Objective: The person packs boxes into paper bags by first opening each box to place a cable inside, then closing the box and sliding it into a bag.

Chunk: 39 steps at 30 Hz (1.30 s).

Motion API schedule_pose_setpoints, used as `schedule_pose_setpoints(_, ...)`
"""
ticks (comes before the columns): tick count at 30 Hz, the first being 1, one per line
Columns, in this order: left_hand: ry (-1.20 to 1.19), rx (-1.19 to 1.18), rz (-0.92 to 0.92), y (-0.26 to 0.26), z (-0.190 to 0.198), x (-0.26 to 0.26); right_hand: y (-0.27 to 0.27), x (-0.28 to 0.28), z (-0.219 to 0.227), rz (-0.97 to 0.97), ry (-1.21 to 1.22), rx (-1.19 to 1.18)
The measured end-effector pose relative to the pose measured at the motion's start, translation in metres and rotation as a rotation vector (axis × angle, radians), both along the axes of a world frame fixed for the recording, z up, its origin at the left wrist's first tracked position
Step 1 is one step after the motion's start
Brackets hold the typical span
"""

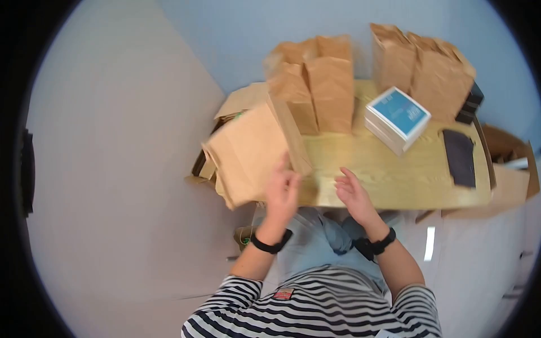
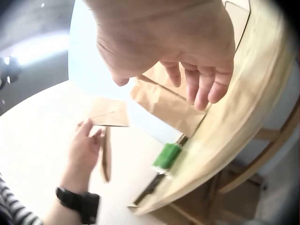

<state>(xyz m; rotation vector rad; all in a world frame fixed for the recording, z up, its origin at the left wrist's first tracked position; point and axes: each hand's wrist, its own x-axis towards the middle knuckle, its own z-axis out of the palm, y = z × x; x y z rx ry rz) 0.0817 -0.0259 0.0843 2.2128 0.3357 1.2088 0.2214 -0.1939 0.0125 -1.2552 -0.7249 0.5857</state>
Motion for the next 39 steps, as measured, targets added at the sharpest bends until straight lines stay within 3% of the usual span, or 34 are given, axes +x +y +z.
schedule_pose_setpoints(1,0.109,-0.149,-0.094,-0.025,-0.022,0.004,0.002,-0.01,0.01,-0.039,0.028,-0.002)
schedule_pose_setpoints(3,0.151,-0.07,-0.18,-0.064,-0.057,0.013,-0.002,-0.018,0.02,0.022,0.474,-0.02)
schedule_pose_setpoints(5,0.397,-0.279,-0.439,-0.088,-0.076,0.011,-0.009,-0.012,0.001,-0.004,0.483,-0.089)
schedule_pose_setpoints(9,0.405,-0.228,-0.506,-0.093,-0.082,-0.001,-0.03,-0.003,-0.034,-0.038,0.528,-0.175)
schedule_pose_setpoints(11,0.209,-0.258,-0.298,-0.081,-0.072,-0.016,-0.037,0.0,-0.039,-0.057,0.559,-0.126)
schedule_pose_setpoints(15,-0.014,-0.199,0.424,-0.015,-0.08,-0.038,-0.056,0.015,-0.042,-0.03,0.596,-0.025)
schedule_pose_setpoints(19,0.149,-0.473,0.348,0.057,-0.097,-0.06,-0.06,0.03,-0.032,0.052,0.651,0.0)
schedule_pose_setpoints(21,0.228,-1.034,0.092,0.071,-0.095,-0.059,-0.057,0.034,-0.023,0.101,0.655,-0.007)
schedule_pose_setpoints(23,0.278,-1.098,0.02,0.071,-0.095,-0.055,-0.055,0.036,-0.016,0.144,0.646,0.062)
schedule_pose_setpoints(27,0.254,-1.352,-0.22,0.044,-0.067,-0.036,-0.061,0.041,-0.01,0.168,0.658,0.07)
schedule_pose_setpoints(30,0.321,-1.372,-0.358,0.052,-0.068,-0.044,-0.062,0.049,-0.024,0.2,0.654,0.035)
schedule_pose_setpoints(33,0.243,-1.294,-0.265,0.054,-0.048,-0.05,-0.052,0.053,-0.032,0.16,0.553,-0.025)
schedule_pose_setpoints(35,0.167,-1.222,-0.216,0.048,-0.015,-0.055,-0.032,0.052,-0.038,-0.089,0.249,-0.258)
schedule_pose_setpoints(36,0.126,-1.075,-0.218,0.044,0.005,-0.058,-0.025,0.044,-0.029,-0.086,0.25,-0.254)
schedule_pose_setpoints(37,0.084,-0.926,-0.219,0.038,0.025,-0.059,-0.018,0.031,-0.013,-0.22,0.021,-0.262)
schedule_pose_setpoints(38,0.084,-0.923,-0.217,0.027,0.047,-0.058,-0.013,0.019,0.002,-0.353,-0.209,-0.267)
schedule_pose_setpoints(39,0.134,-0.8,-0.151,0.014,0.069,-0.057,-0.012,0.01,0.016,-0.35,-0.208,-0.263)
